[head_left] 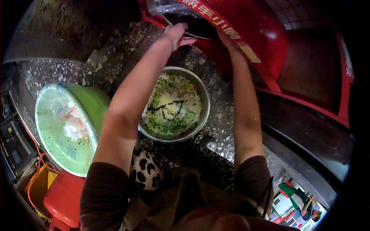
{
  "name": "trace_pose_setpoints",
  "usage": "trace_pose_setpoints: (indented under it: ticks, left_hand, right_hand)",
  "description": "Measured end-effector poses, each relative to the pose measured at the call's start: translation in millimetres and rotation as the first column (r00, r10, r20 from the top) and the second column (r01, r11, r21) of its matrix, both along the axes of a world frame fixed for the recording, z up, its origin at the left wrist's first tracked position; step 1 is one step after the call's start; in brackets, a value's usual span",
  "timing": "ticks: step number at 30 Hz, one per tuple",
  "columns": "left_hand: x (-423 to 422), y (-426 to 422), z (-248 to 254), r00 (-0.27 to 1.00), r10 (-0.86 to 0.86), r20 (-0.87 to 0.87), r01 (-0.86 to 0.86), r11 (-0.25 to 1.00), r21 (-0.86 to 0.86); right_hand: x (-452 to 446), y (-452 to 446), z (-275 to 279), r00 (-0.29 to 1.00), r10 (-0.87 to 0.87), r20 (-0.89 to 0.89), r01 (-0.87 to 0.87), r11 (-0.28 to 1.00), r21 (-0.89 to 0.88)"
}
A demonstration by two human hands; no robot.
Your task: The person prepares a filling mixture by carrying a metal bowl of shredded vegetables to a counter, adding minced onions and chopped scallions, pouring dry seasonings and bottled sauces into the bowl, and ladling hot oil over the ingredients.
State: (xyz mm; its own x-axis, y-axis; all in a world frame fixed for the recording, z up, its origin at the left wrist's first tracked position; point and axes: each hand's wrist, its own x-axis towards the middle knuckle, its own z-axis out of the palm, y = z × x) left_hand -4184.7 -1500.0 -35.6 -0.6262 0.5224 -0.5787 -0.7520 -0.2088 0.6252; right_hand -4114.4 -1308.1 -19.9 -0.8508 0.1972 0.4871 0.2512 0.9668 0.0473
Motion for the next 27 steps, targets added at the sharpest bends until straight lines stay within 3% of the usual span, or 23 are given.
trace_pose_setpoints:
  ticks: [5,7,11,13,14,15,16,20,22,23,24,25,27]
  left_hand:
    - [10.5,0.2,13.3,0.998,0.058,-0.037,-0.061,0.996,-0.059]
    - [6.5,-5.2,13.3,0.978,0.042,-0.202,-0.071,0.988,-0.138]
    - [5.3,-11.1,9.0,0.946,0.057,-0.319,-0.138,0.962,-0.237]
    - [4.3,-10.9,5.0,0.945,0.078,-0.317,-0.153,0.964,-0.219]
    - [4.2,-9.9,2.8,0.945,0.078,-0.318,-0.153,0.964,-0.216]
    - [4.0,-8.7,-0.4,0.936,0.089,-0.340,-0.165,0.965,-0.203]
    - [4.1,-8.3,-0.5,0.927,0.099,-0.361,-0.177,0.966,-0.189]
    - [1.5,-8.5,1.7,0.929,0.060,-0.365,-0.134,0.974,-0.182]
    - [-1.4,-9.9,2.5,0.939,0.052,-0.341,-0.118,0.977,-0.176]
    - [-2.6,-12.7,2.3,0.938,0.052,-0.342,-0.118,0.978,-0.174]
    - [-3.1,-18.4,6.3,0.935,-0.006,-0.355,-0.066,0.979,-0.191]
    - [-3.2,-21.8,9.4,0.928,-0.064,-0.367,-0.015,0.978,-0.209]
    - [-3.0,-22.3,11.1,0.929,-0.017,-0.368,-0.059,0.979,-0.193]
  right_hand:
    - [44.3,-40.8,-0.7,0.994,-0.103,-0.040,0.102,0.995,-0.017]
    - [44.3,-40.1,-10.5,0.974,-0.225,-0.022,0.202,0.911,-0.359]
    - [46.9,-21.0,-29.4,0.965,-0.191,0.180,0.250,0.877,-0.410]
    - [40.1,-42.4,-22.7,0.985,0.024,-0.173,-0.071,0.960,-0.271]
    - [37.5,-53.6,-15.2,0.984,0.023,-0.174,-0.070,0.961,-0.269]
    - [34.6,-70.6,4.1,0.978,-0.162,0.133,0.202,0.893,-0.402]
    - [33.4,-79.0,14.7,0.850,-0.284,0.444,0.482,0.760,-0.436]
    - [28.6,-50.1,5.6,0.783,-0.283,0.555,0.490,0.829,-0.269]
    - [36.0,-45.4,6.6,0.937,-0.240,0.255,0.328,0.858,-0.396]
    - [38.2,-45.8,4.6,0.937,-0.241,0.253,0.327,0.859,-0.394]
    - [40.5,-54.3,7.0,0.967,-0.253,0.030,0.178,0.587,-0.789]
    - [41.0,-61.8,7.9,0.920,-0.354,-0.167,-0.096,0.210,-0.973]
    - [27.3,-65.5,-5.8,0.877,-0.398,-0.270,-0.172,0.266,-0.949]
